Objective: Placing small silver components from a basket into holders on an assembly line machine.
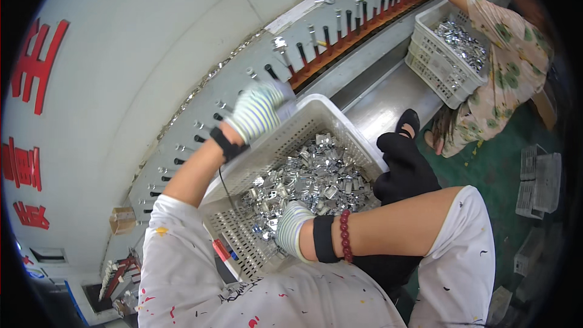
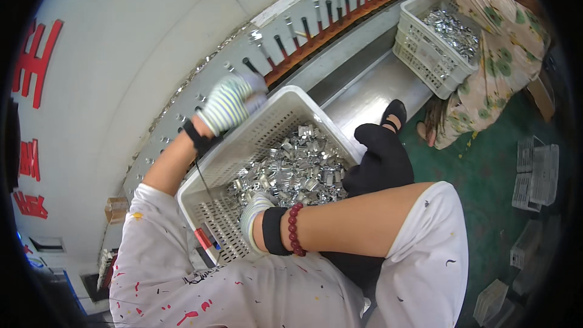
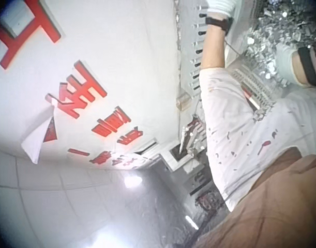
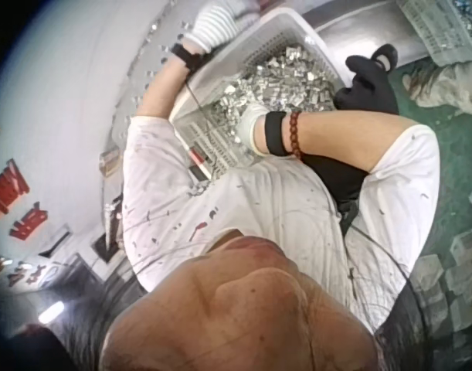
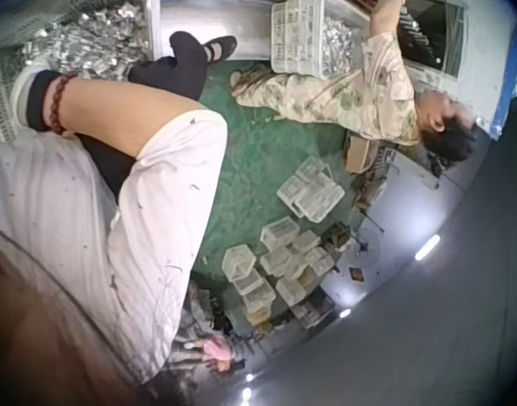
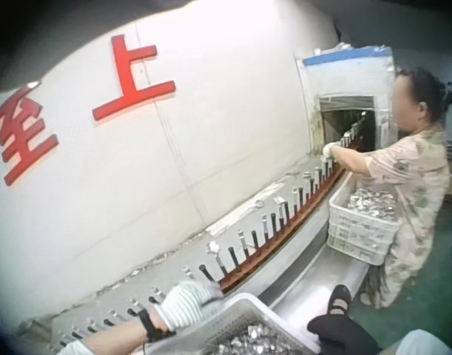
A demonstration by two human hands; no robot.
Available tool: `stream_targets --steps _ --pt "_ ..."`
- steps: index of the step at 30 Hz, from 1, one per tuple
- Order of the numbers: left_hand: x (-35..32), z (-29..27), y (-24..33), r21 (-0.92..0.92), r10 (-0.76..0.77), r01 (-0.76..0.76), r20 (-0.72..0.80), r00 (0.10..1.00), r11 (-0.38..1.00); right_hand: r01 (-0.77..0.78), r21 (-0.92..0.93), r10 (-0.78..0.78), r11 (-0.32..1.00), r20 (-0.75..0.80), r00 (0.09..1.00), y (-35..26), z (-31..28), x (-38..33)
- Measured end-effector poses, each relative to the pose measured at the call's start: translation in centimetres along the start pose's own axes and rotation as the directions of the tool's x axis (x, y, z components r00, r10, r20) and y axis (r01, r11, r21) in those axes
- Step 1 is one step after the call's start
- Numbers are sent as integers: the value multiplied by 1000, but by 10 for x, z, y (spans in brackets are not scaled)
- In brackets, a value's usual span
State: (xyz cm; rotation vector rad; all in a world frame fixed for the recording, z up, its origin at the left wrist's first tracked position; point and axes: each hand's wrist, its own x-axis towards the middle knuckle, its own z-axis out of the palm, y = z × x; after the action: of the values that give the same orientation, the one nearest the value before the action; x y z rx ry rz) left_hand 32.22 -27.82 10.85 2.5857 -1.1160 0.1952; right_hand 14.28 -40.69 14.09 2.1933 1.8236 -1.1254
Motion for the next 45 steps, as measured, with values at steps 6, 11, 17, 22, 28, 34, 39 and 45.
stream_targets --steps 6,11,17,22,28,34,39,45 --pt "61 6 -109 57 -457 454 112 882 889 -34 5 34 999 -17 999 9 8 25" --pt "55 14 -105 349 -541 476 118 832 808 15 -7 -15 1000 -87 996 9 1 10" --pt "-4 -1 -5 332 -124 40 237 964 943 27 -18 -29 999 -110 994 10 8 16" --pt "-23 -3 31 -203 69 90 664 745 975 7 62 -5 998 -28 1000 12 0 5" --pt "29 11 -16 -345 -209 265 192 959 900 -17 8 17 1000 -31 999 7 9 10" --pt "127 14 -62 -576 -677 648 208 706 499 16 52 0 999 -304 953 2 47 48" --pt "146 44 -105 -578 -728 745 345 592 332 31 18 -27 999 -179 983 1 0 2" --pt "98 56 -92 84 -586 591 -75 807 803 59 40 -48 997 -226 973 6 12 7"
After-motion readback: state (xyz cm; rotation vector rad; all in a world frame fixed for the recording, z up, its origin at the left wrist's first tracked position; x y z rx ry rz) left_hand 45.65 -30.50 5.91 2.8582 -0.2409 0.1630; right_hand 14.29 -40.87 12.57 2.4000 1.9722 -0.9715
